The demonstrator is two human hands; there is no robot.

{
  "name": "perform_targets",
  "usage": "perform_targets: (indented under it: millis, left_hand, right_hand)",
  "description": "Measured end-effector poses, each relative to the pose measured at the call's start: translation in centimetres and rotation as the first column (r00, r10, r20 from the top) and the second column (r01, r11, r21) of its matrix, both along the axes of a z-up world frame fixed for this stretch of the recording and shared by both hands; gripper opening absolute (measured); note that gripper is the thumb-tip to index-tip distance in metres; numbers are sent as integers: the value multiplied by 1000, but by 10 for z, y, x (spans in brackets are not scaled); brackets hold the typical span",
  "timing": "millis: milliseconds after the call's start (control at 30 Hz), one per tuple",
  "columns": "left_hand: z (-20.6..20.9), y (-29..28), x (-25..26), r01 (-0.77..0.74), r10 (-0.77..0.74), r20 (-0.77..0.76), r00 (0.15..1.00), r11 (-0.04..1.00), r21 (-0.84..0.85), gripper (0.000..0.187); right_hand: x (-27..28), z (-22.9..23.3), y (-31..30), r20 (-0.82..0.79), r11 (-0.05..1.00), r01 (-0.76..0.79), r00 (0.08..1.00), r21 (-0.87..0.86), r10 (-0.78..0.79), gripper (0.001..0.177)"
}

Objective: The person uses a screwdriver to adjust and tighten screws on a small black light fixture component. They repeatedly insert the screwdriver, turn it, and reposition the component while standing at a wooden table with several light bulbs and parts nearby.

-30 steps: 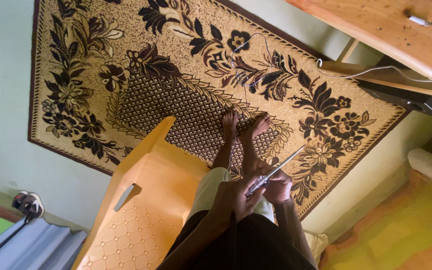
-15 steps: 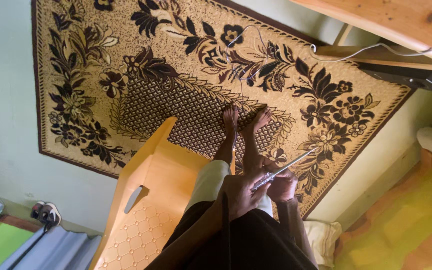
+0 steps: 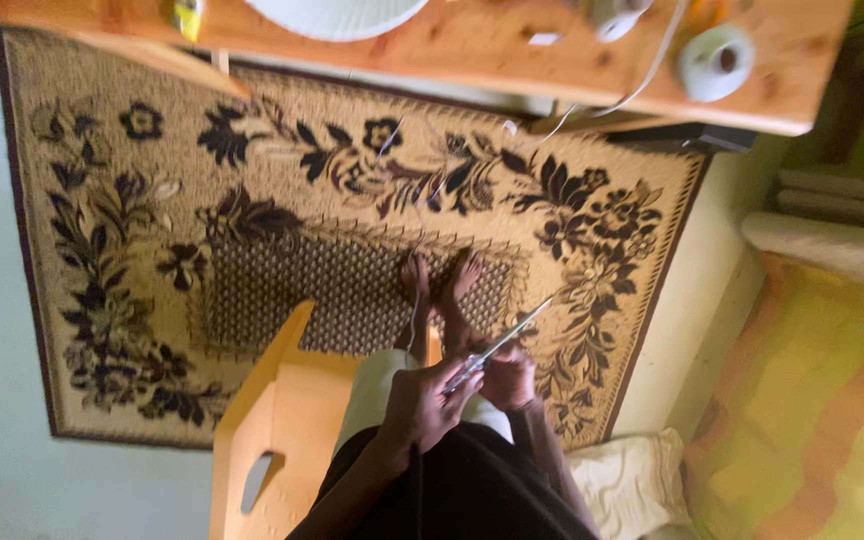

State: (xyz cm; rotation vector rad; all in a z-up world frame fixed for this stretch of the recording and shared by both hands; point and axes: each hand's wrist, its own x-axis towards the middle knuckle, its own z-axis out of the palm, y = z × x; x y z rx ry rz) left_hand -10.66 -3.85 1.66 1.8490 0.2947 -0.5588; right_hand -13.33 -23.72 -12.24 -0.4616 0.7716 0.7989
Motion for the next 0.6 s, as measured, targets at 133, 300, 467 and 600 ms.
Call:
perform_targets:
  millis: [133, 300, 467, 600]
  left_hand:
    - [21, 5, 19, -50, 55, 39, 998, 992, -119, 20]
    - [38, 4, 40, -39, 43, 215, 976, 999, -22, 41]
    - [53, 2, 55, -36, 46, 243, 969, 998, -48, 38]
    - [68, -1, 65, -99, 137, 110, 984, 950, -296, 38]
  right_hand:
    - [15, 32, 7, 23, 994, -98, 995, -55, 99, 54]
    - [23, 46, 1, 178, 991, -117, 976, -63, 126, 50]
    - [45, 68, -2, 207, 985, -173, 964, 0, 169, 51]
    - [76, 106, 3, 245, 978, -196, 947, -72, 208, 56]
